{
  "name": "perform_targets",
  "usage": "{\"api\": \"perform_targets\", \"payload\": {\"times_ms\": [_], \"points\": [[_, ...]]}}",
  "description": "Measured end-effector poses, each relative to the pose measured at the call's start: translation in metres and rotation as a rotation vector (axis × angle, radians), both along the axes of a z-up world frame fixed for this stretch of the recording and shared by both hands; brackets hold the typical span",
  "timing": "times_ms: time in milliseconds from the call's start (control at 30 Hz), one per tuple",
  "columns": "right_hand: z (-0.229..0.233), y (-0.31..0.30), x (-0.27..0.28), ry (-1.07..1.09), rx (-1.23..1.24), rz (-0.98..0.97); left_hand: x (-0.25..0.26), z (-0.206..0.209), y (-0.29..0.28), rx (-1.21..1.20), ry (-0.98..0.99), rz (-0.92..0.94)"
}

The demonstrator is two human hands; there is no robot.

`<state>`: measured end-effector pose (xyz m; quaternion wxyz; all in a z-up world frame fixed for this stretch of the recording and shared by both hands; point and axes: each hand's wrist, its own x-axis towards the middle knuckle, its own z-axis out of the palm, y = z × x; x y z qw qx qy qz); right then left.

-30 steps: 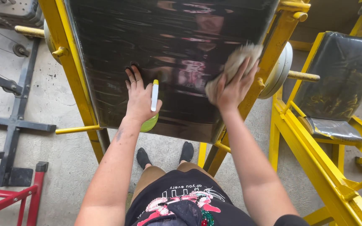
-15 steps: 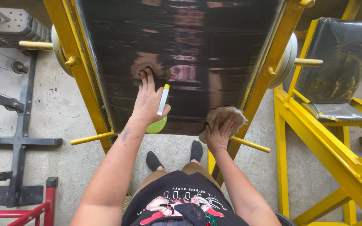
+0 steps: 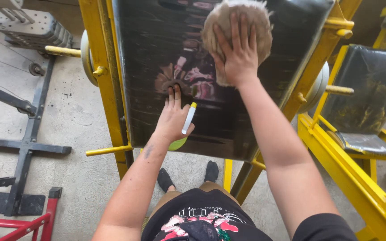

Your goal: Wiping down and sanitizing various yellow workout machines with a spray bottle and cloth.

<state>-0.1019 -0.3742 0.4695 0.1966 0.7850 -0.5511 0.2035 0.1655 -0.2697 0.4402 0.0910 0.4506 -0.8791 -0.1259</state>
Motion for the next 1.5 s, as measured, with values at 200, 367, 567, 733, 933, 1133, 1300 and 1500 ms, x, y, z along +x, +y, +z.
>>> {"api": "perform_targets", "payload": {"times_ms": [200,367,567,733,933,1133,1300,1500], "points": [[0.054,-0.078,0.005,-0.052,0.069,0.111,-0.011,0.005,0.0,-0.024,-0.045,0.05],[0.042,-0.079,0.022,-0.095,0.061,-0.089,-0.015,-0.007,0.001,-0.015,-0.117,0.07],[-0.045,0.043,0.053,-0.073,0.208,0.047,-0.008,-0.015,0.002,-0.052,-0.033,0.067],[-0.163,0.19,0.029,0.1,0.333,0.181,-0.006,-0.021,0.003,-0.061,0.035,0.055],[-0.167,0.213,-0.029,0.191,0.333,0.165,-0.014,-0.012,0.006,-0.057,0.013,0.074],[-0.078,0.109,-0.075,0.023,0.231,-0.079,-0.018,-0.008,0.006,-0.06,-0.002,0.101],[0.012,0.023,-0.113,-0.004,0.139,-0.175,-0.021,-0.009,0.005,-0.064,-0.005,0.124],[0.036,-0.032,-0.154,-0.185,0.135,-0.446,-0.018,-0.007,0.006,-0.05,-0.022,0.098]]}}
